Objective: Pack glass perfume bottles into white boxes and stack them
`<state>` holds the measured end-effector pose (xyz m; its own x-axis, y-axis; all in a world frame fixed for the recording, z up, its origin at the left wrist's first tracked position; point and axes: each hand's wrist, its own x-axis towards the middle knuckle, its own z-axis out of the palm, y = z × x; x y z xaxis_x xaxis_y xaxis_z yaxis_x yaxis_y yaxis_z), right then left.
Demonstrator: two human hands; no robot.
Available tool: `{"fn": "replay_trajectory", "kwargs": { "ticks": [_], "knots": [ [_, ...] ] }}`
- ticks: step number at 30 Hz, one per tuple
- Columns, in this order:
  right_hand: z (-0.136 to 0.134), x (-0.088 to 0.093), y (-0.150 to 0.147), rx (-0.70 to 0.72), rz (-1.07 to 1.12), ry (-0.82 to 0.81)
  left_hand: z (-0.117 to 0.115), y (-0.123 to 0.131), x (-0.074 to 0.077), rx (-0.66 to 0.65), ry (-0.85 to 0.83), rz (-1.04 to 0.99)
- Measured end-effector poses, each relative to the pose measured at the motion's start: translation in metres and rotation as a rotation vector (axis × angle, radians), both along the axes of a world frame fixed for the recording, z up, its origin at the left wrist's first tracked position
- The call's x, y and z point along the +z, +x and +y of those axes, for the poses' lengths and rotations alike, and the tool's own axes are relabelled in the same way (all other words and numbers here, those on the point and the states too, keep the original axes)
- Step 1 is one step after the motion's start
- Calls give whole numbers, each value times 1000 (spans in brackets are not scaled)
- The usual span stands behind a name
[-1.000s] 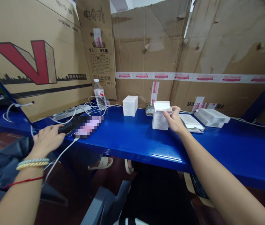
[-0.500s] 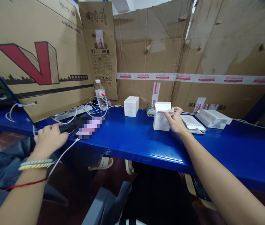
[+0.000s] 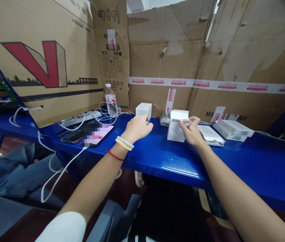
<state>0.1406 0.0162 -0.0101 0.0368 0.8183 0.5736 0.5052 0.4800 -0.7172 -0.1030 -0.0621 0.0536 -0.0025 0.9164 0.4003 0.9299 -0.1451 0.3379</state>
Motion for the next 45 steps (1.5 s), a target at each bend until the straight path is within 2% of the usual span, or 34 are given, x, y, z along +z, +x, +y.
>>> {"fn": "replay_trajectory", "kwargs": {
  "ticks": [2, 4, 7, 10, 13, 16, 23, 28, 31, 35, 38, 41, 43, 45],
  "knots": [
    [0, 0, 0, 8, -2, -6, -2, -5, 3, 94, 10, 71],
    [0, 1, 0, 15, -5, -17, -9, -24, 0, 244, 22, 170],
    [0, 1, 1, 17, -10, -41, -16, -71, -6, 571, -6, 180],
    [2, 0, 2, 22, -10, -44, -11, -122, -11, 765, -110, 63],
    [3, 0, 2, 28, -12, -41, -2, -158, -13, 851, -228, -15],
    [3, -1, 2, 36, -2, -30, 7, -176, -16, 854, -331, -64],
    [3, -2, 1, 48, 8, 3, 22, -183, -26, 750, -318, -30],
    [2, 0, 1, 48, 3, -32, 29, -178, -26, 680, -357, 7],
    [1, 2, 1, 62, 6, -40, 26, -164, -22, 671, -315, 28],
    [1, 3, 0, 68, 15, -32, 22, -124, -12, 608, -164, 57],
    [0, 3, -1, 64, 25, -29, 27, -84, 1, 432, -71, 39],
    [-2, 3, -2, 51, 24, -40, 39, -43, 16, 115, -78, -28],
    [-2, 3, -2, 36, 15, -40, 48, -18, 26, -87, -141, -102],
    [-2, 3, -1, 27, 7, -19, 57, 4, 30, -298, -297, -255]
  ]
}}
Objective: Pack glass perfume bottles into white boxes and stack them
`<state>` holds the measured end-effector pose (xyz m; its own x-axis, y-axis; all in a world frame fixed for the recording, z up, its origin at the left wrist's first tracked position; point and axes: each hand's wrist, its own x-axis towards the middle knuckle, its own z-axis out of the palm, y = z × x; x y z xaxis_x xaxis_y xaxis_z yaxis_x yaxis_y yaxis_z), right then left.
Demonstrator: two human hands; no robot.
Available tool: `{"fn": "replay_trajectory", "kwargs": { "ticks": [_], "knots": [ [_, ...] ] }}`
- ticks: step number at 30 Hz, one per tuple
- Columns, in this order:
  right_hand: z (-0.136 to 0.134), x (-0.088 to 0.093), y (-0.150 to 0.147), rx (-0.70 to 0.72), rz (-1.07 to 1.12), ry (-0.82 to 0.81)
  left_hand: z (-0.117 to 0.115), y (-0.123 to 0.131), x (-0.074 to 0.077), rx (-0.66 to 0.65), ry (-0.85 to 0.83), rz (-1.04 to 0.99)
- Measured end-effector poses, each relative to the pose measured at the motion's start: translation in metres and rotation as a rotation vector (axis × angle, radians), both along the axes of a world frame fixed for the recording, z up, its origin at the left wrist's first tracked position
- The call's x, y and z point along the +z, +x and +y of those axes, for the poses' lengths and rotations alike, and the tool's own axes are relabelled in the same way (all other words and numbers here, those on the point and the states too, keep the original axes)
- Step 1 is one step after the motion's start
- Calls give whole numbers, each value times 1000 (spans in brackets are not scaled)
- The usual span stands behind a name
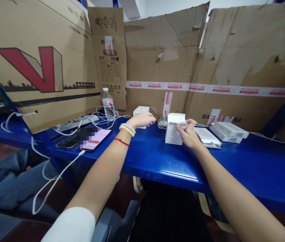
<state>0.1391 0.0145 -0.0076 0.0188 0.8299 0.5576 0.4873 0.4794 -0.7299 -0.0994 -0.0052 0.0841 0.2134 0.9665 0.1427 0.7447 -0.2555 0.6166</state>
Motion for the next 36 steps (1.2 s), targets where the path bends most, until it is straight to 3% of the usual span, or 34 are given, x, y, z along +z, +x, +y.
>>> {"fn": "replay_trajectory", "kwargs": {
  "ticks": [4, 8, 14, 21, 31, 36],
  "knots": [
    [2, -1, 1, 17, -12, 32, 15, 29, -10, -208, -104, -163],
    [3, -2, 1, -12, -27, -2, 24, 42, -36, -257, -96, -418],
    [2, 0, 0, -22, -43, -3, 30, 50, -62, -264, 176, -703],
    [-3, 4, 0, -17, -74, -42, 30, 58, -76, -385, 276, -582],
    [-1, 2, 4, 94, -7, 33, 28, 61, -78, -283, 384, -552],
    [2, 1, 5, 74, 57, 64, 27, 61, -78, -244, 376, -552]
  ]
}}
